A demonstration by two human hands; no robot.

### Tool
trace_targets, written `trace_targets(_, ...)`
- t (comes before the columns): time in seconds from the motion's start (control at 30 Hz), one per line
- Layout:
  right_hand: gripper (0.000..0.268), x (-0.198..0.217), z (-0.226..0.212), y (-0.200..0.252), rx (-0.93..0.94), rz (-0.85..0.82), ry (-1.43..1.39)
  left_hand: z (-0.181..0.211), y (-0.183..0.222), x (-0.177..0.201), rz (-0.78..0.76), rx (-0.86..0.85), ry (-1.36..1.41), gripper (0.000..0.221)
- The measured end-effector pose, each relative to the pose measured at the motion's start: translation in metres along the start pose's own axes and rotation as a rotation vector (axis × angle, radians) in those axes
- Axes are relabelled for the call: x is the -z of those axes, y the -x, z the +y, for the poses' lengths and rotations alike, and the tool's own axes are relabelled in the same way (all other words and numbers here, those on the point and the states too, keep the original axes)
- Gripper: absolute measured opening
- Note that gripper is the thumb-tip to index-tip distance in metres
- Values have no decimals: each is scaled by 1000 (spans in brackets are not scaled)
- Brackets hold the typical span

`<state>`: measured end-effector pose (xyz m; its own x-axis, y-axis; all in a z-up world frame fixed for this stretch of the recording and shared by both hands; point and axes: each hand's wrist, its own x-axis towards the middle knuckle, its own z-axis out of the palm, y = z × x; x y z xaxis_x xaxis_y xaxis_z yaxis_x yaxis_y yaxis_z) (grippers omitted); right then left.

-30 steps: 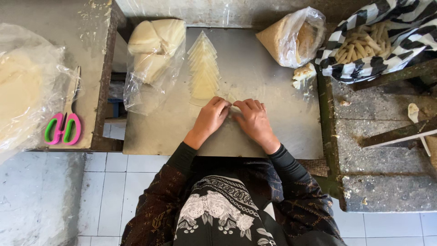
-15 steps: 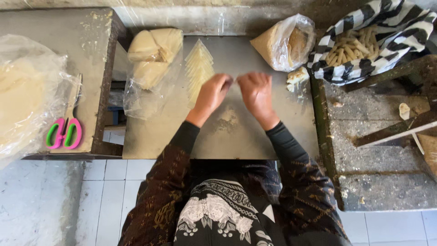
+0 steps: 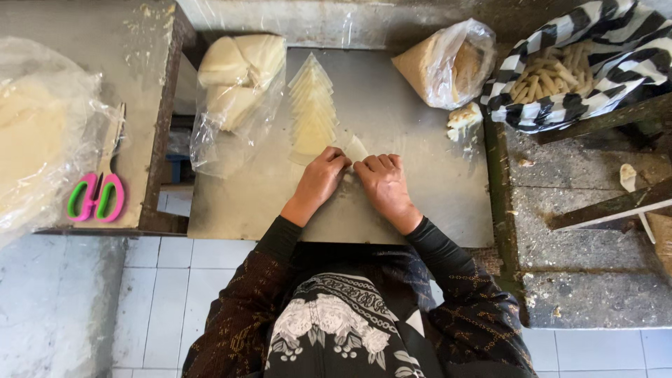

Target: The person fills triangular pastry sheets with a brown mixture from a bag using a wooden spoon and rolls them into thin cylinders by hand. They repeat this process with several sheets, placing the finished rolls in a pile on the workbench.

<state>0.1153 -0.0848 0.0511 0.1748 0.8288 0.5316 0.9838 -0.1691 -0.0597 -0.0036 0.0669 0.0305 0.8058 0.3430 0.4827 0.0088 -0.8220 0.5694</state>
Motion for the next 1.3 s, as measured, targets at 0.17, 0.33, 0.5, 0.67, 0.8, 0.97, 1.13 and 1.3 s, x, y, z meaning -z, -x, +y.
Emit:
trace_targets(0.17, 22, 6, -5, 2, -4, -22, -47, 3, 3, 0, 32, -6, 22, 19)
trace_targets(0.33, 20, 11, -5, 2, -53, -48, -119, 7, 11, -1, 58, 26, 70, 19)
trace_targets(0.5, 14, 29, 36, -1, -82, 111, -173, 7, 15, -2, 16, 72, 193, 18)
trace_targets(0.67, 8, 54, 117, -16, -508, 223, -48, 6, 14, -8, 82, 147, 319, 19)
trace_targets(0.8, 21, 48, 146, -25, -496, 264, 79, 5, 11, -13, 128, 178, 304, 26)
trace_targets(0.97, 13, 19, 177, -27, -558, 213, -39, 10, 14, -17, 144, 209, 317, 27)
trace_targets(1.13, 10, 4, 209, -27, -509, 278, -145, 11, 14, -18, 161, 316, 359, 23)
trace_targets(1.3, 12, 0, 216, -33, -526, 196, -122, 10, 12, -18, 164, 392, 356, 20)
